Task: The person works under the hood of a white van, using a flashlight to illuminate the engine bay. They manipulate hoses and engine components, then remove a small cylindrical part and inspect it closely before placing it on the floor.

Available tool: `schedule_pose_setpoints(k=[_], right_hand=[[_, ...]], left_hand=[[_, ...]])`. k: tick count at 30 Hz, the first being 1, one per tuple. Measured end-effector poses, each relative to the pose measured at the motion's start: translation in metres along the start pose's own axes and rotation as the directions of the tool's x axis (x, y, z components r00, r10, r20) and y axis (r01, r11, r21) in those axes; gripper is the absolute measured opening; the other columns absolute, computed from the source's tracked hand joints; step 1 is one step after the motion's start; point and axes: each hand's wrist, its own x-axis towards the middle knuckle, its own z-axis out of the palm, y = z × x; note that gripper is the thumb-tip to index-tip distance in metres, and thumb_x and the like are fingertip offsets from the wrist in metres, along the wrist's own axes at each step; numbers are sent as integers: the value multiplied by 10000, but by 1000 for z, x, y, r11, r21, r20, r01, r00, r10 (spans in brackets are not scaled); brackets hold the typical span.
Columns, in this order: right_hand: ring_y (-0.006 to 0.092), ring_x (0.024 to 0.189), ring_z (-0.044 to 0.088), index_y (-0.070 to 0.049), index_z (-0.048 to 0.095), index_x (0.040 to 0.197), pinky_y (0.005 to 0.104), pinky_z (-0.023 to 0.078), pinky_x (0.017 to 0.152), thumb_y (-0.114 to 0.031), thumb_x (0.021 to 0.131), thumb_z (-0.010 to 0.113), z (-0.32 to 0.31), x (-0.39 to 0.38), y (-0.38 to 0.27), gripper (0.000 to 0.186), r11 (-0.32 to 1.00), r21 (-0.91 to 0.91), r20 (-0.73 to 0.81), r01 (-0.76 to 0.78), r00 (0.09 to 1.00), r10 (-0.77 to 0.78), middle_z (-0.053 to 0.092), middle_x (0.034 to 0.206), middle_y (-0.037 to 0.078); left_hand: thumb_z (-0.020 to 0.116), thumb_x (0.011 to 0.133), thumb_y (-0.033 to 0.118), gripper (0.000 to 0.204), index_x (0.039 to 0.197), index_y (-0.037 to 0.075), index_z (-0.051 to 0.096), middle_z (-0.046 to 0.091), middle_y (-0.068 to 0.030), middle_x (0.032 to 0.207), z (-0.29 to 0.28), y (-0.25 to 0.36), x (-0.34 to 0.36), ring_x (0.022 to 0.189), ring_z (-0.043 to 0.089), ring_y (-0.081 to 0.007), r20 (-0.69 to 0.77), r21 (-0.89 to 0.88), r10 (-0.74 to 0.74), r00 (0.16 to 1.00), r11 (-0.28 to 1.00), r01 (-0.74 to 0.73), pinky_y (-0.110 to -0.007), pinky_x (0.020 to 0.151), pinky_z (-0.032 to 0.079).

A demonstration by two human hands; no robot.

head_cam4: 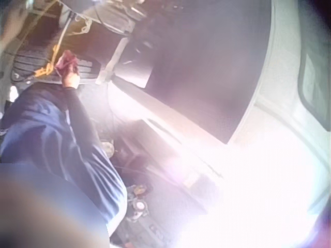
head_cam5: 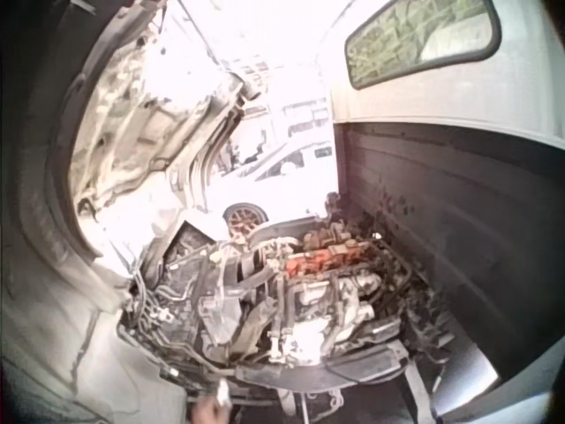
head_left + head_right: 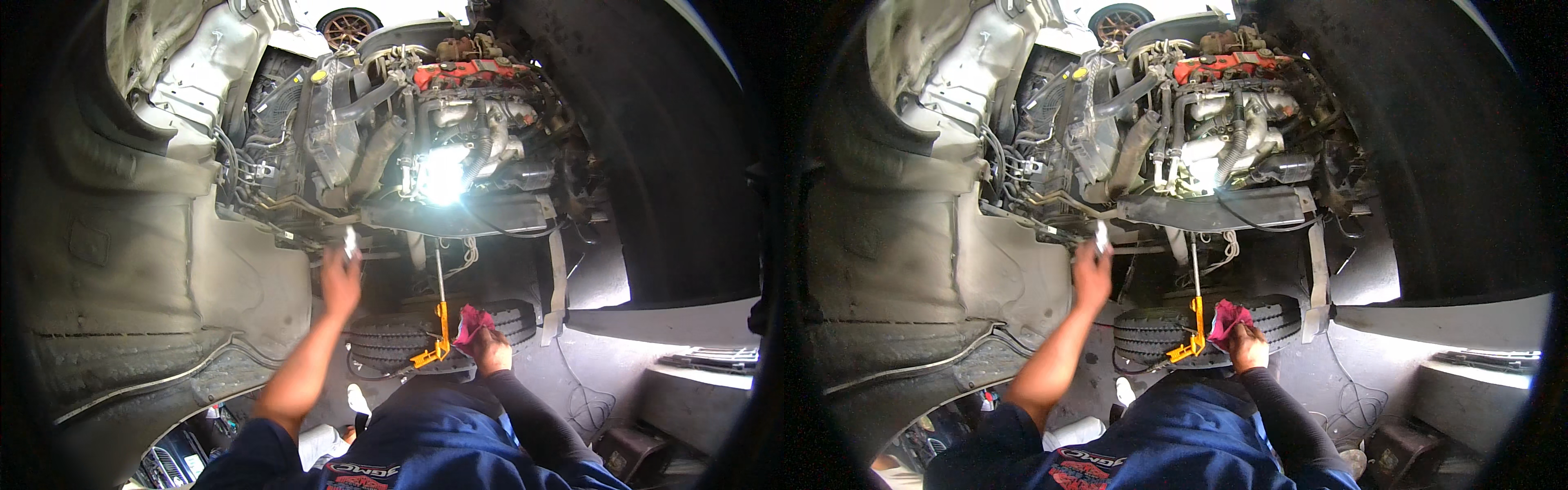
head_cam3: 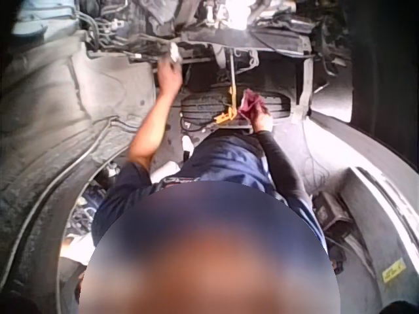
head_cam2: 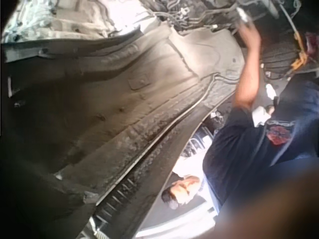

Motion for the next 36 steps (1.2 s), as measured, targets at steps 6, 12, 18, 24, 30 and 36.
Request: schedule_pose_setpoints(k=[6,12,18,24,30,36], right_hand=[[388,1009,750,-127,685,1089,526,613,887,-263,941,724,-24,13,-2,204,992,-125,255,-20,966,52,788,1043,142],[384,1041,754,-136,707,1210,538,620,842,-334,993,686,-43,25,-6,294,990,-80,325,117,942,-85,779,1128,157],[367,1059,753,-138,741,1204,508,619,853,-313,981,665,-54,37,12,293,981,19,455,192,872,-179,785,1153,126],[360,1160,732,-151,787,1216,495,617,942,-317,1051,578,-47,32,5,313,989,63,482,130,864,-145,769,1243,146],[384,1263,698,-160,761,1299,521,601,1034,-394,1034,626,-57,41,4,378,989,125,533,76,836,-132,731,1389,161],[414,1074,772,-157,760,1266,552,629,910,-514,999,646,-69,75,-12,460,994,90,717,-68,697,-17,804,1135,199]], left_hand=[[652,1106,416,469,1220,-29,743,716,-296,1152,-46,13,237,1079,667,-512,-193,227,82,978,973,-37,-562,963,513],[674,1107,417,443,1285,18,751,725,-271,1126,12,101,330,1040,689,-492,1,104,362,932,927,-360,-540,892,532],[729,1063,348,402,1222,-20,762,778,-286,1139,138,182,419,1077,739,-477,74,24,489,869,870,-492,-518,949,566],[756,1010,451,456,1253,66,781,786,-258,1193,225,247,494,1147,736,-469,245,185,318,916,912,-366,-552,1009,573],[837,954,451,456,1203,69,807,790,-213,1257,293,269,521,1192,746,-412,277,387,265,924,849,-360,-515,1018,603],[844,940,488,594,1317,36,764,728,-225,1385,324,258,537,1325,685,-379,272,484,260,926,795,-366,-482,1115,565]])
